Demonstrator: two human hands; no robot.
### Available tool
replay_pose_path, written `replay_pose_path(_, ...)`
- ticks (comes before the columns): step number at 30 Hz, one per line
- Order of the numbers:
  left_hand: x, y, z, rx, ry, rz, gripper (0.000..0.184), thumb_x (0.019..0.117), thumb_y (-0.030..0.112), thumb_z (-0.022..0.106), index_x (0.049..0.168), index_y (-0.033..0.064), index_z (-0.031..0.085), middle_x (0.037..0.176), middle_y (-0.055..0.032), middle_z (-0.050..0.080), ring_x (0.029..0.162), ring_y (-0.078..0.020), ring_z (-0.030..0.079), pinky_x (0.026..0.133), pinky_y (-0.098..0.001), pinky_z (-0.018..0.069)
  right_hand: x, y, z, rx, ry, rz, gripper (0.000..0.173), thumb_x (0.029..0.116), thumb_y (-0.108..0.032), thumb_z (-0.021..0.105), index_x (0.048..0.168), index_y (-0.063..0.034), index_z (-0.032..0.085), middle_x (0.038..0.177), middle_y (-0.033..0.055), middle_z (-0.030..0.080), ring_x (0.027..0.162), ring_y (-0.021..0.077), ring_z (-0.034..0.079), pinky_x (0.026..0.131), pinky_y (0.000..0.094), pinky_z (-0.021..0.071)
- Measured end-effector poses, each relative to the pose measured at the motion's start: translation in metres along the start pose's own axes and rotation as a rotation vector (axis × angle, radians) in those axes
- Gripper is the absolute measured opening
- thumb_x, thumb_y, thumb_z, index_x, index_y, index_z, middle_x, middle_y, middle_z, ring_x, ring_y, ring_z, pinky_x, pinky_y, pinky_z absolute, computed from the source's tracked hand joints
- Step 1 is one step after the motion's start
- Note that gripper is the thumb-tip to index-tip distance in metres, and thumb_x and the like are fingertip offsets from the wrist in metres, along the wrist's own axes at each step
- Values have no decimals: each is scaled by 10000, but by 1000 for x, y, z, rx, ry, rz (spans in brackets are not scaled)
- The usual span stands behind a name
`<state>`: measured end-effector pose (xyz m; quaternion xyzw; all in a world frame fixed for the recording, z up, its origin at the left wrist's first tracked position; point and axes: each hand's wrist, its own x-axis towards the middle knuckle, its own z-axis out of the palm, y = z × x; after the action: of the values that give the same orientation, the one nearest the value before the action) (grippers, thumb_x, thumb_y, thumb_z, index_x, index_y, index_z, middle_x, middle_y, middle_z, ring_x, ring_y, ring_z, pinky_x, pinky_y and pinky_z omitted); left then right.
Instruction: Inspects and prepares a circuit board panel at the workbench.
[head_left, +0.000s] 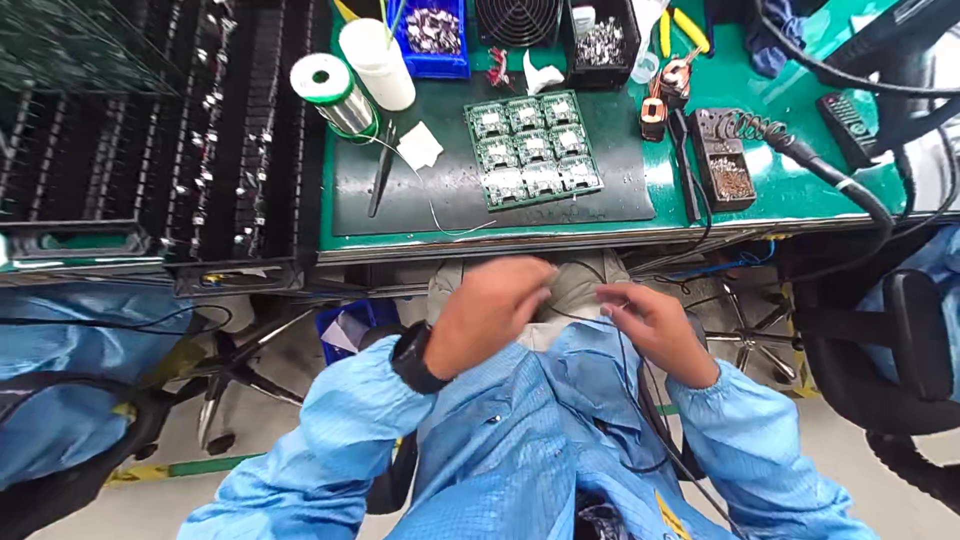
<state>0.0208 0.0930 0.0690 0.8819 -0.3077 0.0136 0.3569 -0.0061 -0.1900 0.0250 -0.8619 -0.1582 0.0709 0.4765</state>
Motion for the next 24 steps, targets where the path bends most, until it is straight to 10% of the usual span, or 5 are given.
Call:
replay_pose_path(9, 80, -63, 5, 360, 176, 15, 258, 1025, 121, 585, 1193, -33, 706, 1284, -212, 690, 1310, -401, 593, 1126, -527, 451, 104, -33, -12, 768, 245, 238, 557, 1035, -75, 516, 1558, -78, 324, 1490, 126, 489, 1042, 207, 706, 825, 376, 630)
replay_pose_path(19, 89, -65, 9, 513, 162, -42, 355, 1017, 245, 635, 1265, -6, 675, 1232, -171, 717, 1368, -418, 533, 1208, -671, 246, 122, -39, -30, 1063, 262, 355, 378, 1046, -169, 442, 1389, -54, 554, 1255, 99, 648, 913, 162, 673, 795, 340, 584)
replay_pose_path(24, 88, -58, 14, 687, 324, -17, 376, 1018, 251, 609, 1256, -33, 674, 1090, -176, 740, 1096, -357, 685, 1028, -518, 487, 113, -55, -34, 1104, 190, 268, 423, 1053, -177, 366, 1419, -61, 546, 1338, 107, 616, 840, 113, 649, 677, 247, 545)
